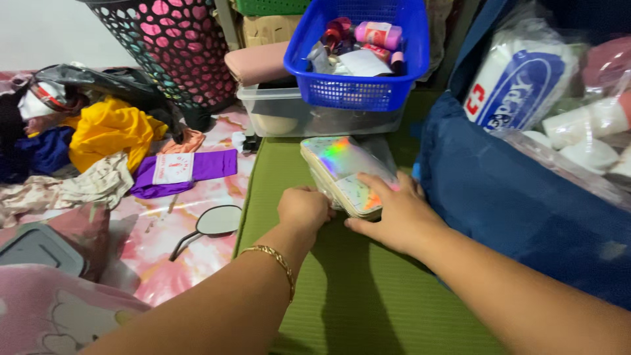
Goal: The person wraps cosmetic boxes and bottles in plastic bags and places them into a blue tote bag on a suitcase. They then open a zippered wallet pouch, remove stacks of papers and receipts from it, and set the papers on the suitcase.
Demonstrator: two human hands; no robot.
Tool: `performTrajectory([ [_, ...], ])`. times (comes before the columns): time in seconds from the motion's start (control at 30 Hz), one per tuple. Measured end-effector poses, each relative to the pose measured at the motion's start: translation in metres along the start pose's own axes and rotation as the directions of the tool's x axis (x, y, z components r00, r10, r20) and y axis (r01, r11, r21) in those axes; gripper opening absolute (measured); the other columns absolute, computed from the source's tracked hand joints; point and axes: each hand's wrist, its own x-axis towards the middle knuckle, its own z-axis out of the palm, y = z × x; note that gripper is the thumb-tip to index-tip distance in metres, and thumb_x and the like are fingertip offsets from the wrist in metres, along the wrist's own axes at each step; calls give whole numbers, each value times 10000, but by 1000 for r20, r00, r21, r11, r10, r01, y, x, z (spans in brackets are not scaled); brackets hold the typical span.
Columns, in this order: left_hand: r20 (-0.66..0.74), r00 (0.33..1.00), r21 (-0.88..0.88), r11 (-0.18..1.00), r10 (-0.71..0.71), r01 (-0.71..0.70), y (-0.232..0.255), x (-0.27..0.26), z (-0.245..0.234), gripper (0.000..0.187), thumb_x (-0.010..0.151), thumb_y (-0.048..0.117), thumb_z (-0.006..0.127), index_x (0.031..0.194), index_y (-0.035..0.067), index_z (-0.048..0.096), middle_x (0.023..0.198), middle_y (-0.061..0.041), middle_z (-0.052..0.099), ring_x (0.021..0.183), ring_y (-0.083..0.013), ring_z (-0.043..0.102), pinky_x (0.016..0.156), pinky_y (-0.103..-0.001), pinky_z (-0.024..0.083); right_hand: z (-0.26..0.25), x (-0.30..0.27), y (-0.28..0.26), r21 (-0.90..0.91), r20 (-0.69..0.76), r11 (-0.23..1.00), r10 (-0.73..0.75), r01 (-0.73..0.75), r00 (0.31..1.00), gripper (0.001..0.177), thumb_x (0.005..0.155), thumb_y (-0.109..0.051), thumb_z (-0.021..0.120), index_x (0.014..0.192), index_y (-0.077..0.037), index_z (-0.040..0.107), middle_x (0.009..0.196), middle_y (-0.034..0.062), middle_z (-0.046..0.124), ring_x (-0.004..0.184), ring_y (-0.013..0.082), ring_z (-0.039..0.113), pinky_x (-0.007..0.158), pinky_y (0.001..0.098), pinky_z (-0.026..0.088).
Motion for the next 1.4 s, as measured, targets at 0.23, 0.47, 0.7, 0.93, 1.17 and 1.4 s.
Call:
performTrajectory([
  [0.23,46,998,31,999,-38,37,-1,19,-10,146,876,27,606,835,-46,727,750,-143,738,596,-224,713,551,-330,578,3,-1,-9,108,-19,980,171,-168,985,859,757,-583,783,1474,-372,361,1420,336,347,1285,528,474,1066,511,467],
  [0.47,29,1000,7,1000,-10,10,-19,31,-45,141,862,22,596,803,-34,711,767,-179,748,617,-257,720,570,-369,568,-22,-12,-2,701,100,668,255,-251,962,652,807,-559,601,1413,-340,502,1385,148,560,1248,305,568,1005,461,494],
  [0.7,-236,929,371,910,284,-184,3,2,-40,459,790,427,769,972,7,749,917,-178,739,897,-308,713,870,-429,553,-56,-41,-8,895,340,224,213,-385,916,713,876,-563,519,1438,-126,550,1420,212,551,1262,352,508,1096,474,464],
  [0.93,231,973,-463,876,-26,134,65,-75,-36,814,770,653,607,1388,135,500,1270,-175,600,1006,-363,664,872,-519,541,-62,-77,-13,926,325,-169,-98,-338,941,733,795,-457,561,1445,-123,507,1375,164,580,1208,325,573,1043,531,465],
  [1.17,432,893,-488,865,121,119,78,-124,-53,908,680,555,736,1440,166,425,1353,-182,584,1197,-360,600,935,-509,499,-46,-110,0,973,126,-128,-406,-193,905,771,958,-460,659,1601,-175,344,1511,108,547,1369,275,524,1105,536,413],
  [1.4,354,930,-767,601,101,226,70,-140,-67,865,679,513,695,1431,152,468,1390,-144,558,1274,-342,548,1064,-608,461,-26,-125,-18,981,117,170,-133,-94,984,523,830,-114,729,1323,9,604,1129,156,696,976,213,743,879,358,636],
])
